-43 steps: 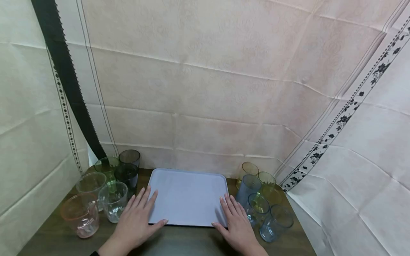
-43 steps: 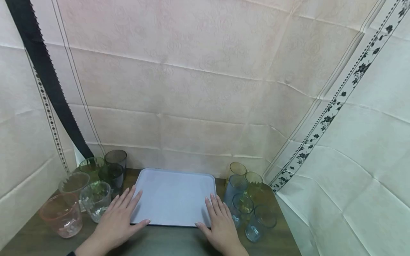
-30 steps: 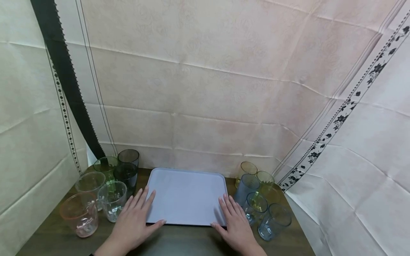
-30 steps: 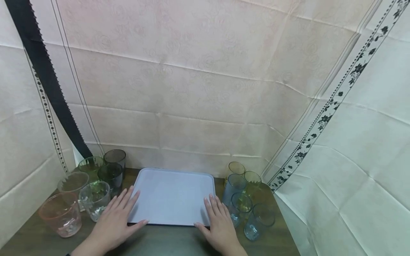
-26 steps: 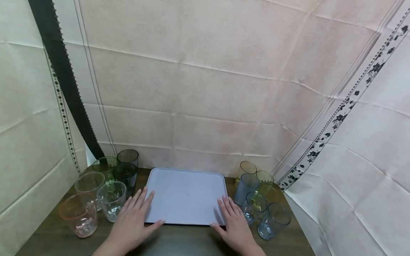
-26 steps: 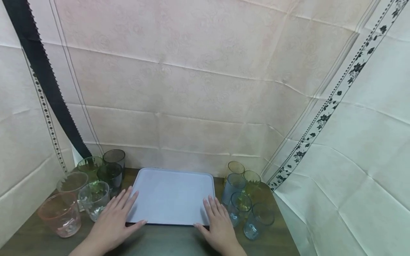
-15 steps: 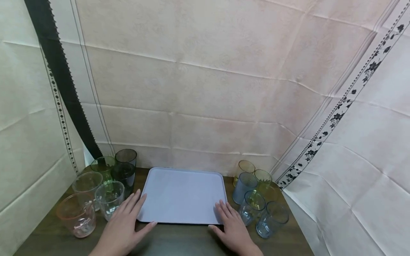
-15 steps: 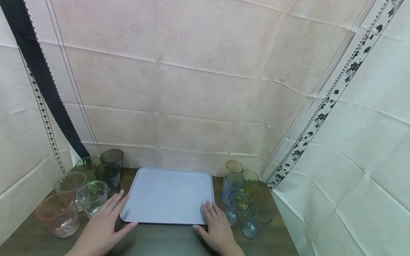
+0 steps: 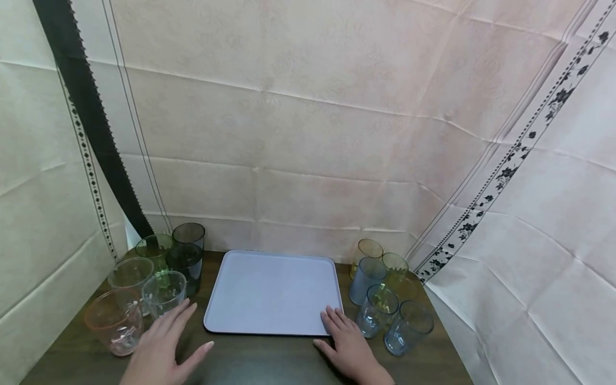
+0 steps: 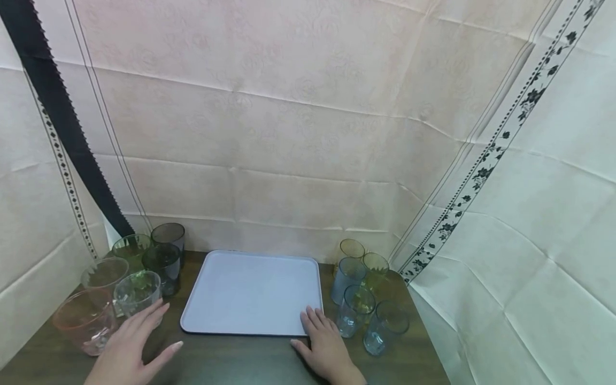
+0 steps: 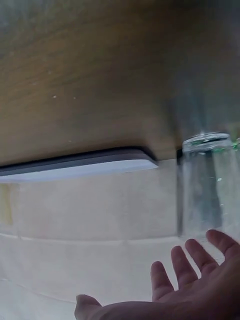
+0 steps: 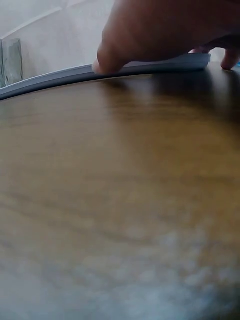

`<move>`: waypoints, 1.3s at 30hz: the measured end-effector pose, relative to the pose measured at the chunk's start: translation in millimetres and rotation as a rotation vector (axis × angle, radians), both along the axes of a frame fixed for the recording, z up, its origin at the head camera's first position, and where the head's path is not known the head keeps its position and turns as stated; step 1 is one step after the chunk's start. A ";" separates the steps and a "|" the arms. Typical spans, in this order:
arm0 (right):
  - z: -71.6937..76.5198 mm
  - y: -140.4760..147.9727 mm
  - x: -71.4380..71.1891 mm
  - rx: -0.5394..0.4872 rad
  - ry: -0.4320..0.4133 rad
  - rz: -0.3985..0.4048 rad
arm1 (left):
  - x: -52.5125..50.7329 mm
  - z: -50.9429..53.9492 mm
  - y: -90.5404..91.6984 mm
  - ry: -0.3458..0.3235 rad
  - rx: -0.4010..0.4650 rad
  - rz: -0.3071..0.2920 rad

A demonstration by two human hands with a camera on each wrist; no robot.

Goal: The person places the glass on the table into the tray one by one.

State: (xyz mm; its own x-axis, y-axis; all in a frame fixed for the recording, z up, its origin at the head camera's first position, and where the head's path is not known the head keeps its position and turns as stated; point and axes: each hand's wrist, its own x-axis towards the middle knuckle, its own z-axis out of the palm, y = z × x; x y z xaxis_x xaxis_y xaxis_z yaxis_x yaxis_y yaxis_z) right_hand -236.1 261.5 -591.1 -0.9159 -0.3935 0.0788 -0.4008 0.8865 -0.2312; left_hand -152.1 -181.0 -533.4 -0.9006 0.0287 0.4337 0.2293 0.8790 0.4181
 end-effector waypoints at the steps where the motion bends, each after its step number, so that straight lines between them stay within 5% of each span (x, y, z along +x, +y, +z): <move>1: 0.4 -0.1 -0.2 0.006 -0.009 -0.001 | 2.2 0.2 -2.4 0.037 0.019 0.005; 12: 4.1 -1.6 0.8 0.008 -0.045 -0.013 | 20.5 -4.0 -46.3 0.460 0.318 0.119; 16: 5.0 -1.5 1.4 0.007 -0.054 -0.015 | 22.5 -4.6 -65.4 0.534 0.369 0.221; 19: 3.8 -1.1 1.2 0.011 -0.057 -0.013 | 24.8 -1.5 -70.3 0.417 0.396 0.416; 23: 1.4 0.2 0.5 0.012 -0.053 -0.010 | 21.3 2.4 -76.5 0.147 0.409 0.581; 28: -0.3 0.8 -1.2 0.014 -0.037 -0.006 | 11.1 3.7 -82.5 0.003 0.450 0.608; 39: 1.4 -0.3 -0.8 -0.002 -0.054 -0.004 | 1.9 -0.8 -84.7 -0.006 0.485 0.622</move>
State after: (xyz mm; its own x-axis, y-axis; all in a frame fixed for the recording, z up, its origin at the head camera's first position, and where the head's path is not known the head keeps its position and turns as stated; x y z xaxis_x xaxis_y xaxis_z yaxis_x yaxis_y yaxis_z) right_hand -237.0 261.2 -589.7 -0.9205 -0.3895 0.0302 -0.3840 0.8878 -0.2538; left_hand -150.2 -265.7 -534.3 -0.6913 -0.6726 0.2640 -0.2482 0.5641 0.7875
